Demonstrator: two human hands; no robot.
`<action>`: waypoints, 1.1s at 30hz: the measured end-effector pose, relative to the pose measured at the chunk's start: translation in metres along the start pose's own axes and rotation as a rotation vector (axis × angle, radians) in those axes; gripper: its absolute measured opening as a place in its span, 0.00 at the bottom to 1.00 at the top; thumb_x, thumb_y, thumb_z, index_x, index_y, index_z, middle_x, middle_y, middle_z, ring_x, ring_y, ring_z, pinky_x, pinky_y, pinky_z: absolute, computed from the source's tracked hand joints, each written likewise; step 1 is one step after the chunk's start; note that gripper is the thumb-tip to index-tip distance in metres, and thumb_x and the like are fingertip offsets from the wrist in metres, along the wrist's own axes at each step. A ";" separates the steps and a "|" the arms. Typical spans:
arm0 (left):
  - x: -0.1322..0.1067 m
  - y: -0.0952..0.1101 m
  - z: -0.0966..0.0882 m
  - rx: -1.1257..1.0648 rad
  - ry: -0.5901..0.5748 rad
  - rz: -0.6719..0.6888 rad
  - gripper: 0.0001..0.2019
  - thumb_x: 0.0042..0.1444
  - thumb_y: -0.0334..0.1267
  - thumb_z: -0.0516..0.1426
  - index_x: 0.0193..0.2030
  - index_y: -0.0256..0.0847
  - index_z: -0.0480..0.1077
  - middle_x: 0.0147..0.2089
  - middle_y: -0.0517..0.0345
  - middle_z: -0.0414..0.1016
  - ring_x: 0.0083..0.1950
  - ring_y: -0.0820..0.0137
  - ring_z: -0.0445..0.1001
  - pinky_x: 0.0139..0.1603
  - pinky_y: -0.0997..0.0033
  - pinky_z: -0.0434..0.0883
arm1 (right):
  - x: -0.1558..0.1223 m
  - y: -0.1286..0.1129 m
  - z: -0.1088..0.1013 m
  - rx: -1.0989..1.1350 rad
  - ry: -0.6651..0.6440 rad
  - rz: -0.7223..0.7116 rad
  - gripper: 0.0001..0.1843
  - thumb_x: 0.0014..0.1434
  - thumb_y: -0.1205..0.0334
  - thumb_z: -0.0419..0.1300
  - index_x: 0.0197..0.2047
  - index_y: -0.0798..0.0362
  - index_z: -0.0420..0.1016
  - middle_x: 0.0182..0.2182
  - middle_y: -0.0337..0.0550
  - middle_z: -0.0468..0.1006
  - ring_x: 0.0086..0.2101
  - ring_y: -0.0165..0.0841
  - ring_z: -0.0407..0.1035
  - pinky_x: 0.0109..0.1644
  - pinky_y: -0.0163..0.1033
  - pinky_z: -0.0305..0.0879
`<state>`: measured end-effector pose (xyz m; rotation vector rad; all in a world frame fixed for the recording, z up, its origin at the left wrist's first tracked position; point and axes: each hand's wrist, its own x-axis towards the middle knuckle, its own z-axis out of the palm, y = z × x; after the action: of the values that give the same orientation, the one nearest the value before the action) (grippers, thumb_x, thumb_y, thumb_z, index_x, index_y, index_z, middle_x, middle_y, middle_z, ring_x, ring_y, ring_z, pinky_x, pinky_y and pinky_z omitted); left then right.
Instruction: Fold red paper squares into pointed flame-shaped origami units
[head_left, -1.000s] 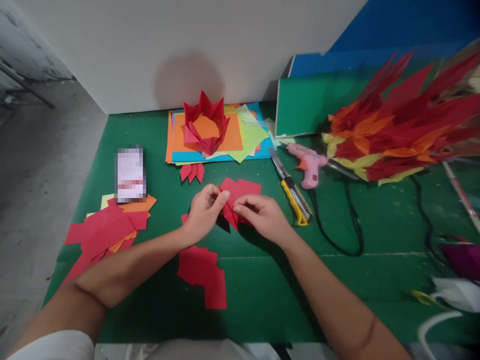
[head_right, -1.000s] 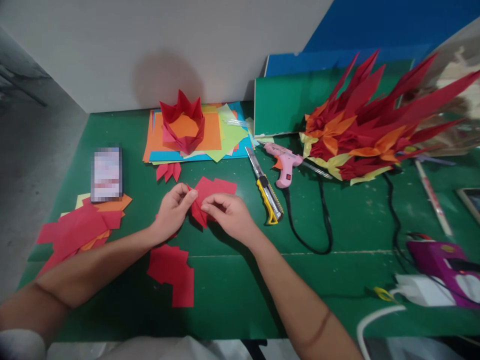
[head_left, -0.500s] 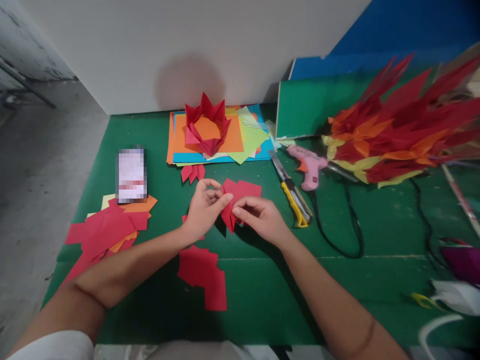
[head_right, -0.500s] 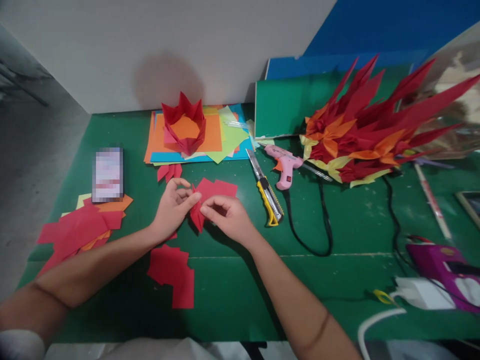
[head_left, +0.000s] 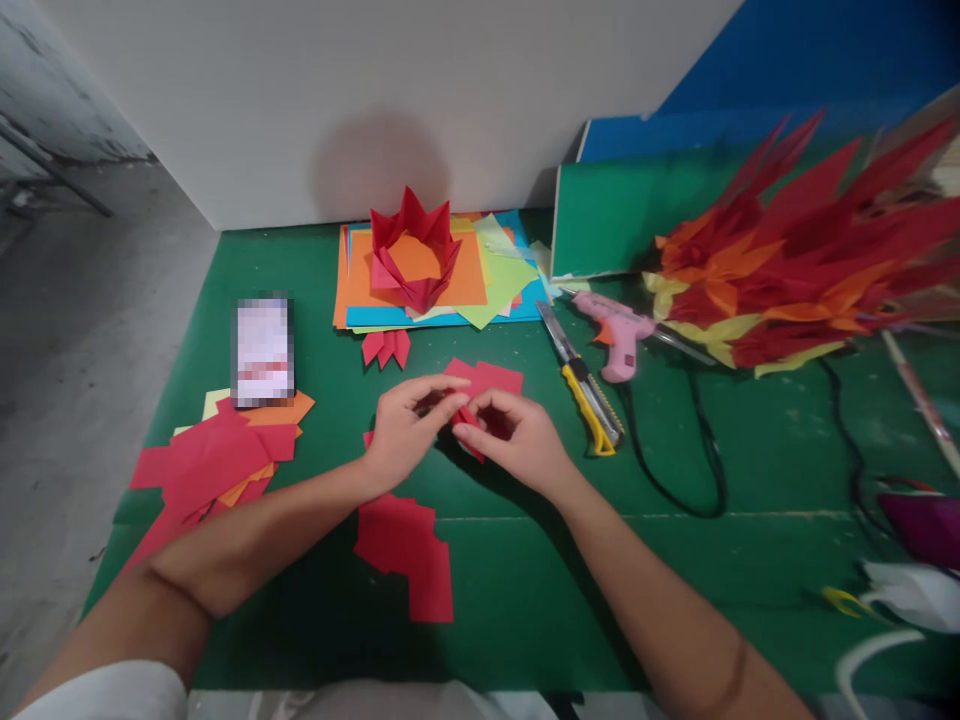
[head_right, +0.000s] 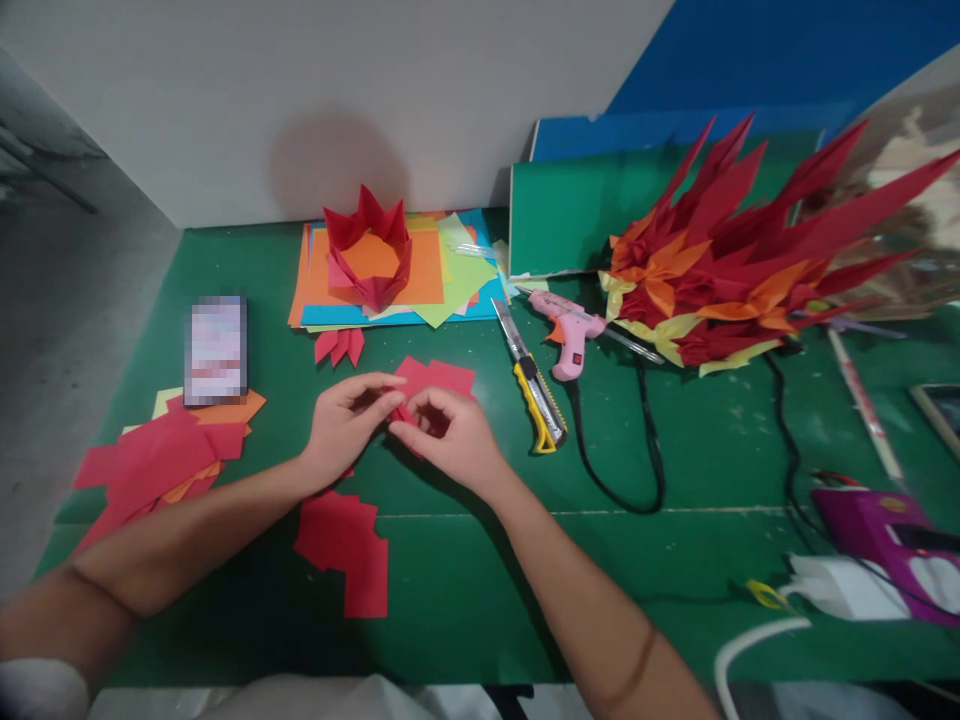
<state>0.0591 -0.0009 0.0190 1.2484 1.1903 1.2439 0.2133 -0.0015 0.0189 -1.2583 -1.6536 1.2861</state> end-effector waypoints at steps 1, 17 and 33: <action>0.000 -0.001 0.000 -0.033 -0.006 -0.025 0.05 0.50 0.36 0.62 0.35 0.41 0.76 0.34 0.57 0.78 0.31 0.74 0.75 0.34 0.75 0.72 | 0.000 0.000 0.000 0.006 0.008 0.014 0.12 0.51 0.54 0.63 0.28 0.53 0.68 0.21 0.35 0.66 0.22 0.26 0.60 0.26 0.34 0.58; 0.007 0.001 0.002 -0.200 0.045 -0.231 0.11 0.42 0.39 0.66 0.30 0.36 0.72 0.27 0.62 0.74 0.25 0.78 0.72 0.29 0.78 0.71 | 0.002 -0.002 -0.003 -0.070 0.110 -0.030 0.12 0.47 0.54 0.66 0.29 0.53 0.72 0.24 0.36 0.74 0.25 0.29 0.66 0.30 0.33 0.64; 0.007 -0.007 -0.005 0.109 -0.148 0.065 0.05 0.54 0.38 0.60 0.35 0.40 0.77 0.31 0.59 0.73 0.30 0.77 0.71 0.31 0.77 0.69 | 0.003 -0.002 -0.012 -0.065 0.108 0.029 0.13 0.50 0.53 0.63 0.24 0.55 0.76 0.18 0.38 0.74 0.21 0.28 0.65 0.28 0.35 0.61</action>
<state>0.0542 0.0065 0.0127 1.4439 1.1298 1.1251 0.2232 0.0050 0.0238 -1.3706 -1.6179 1.1681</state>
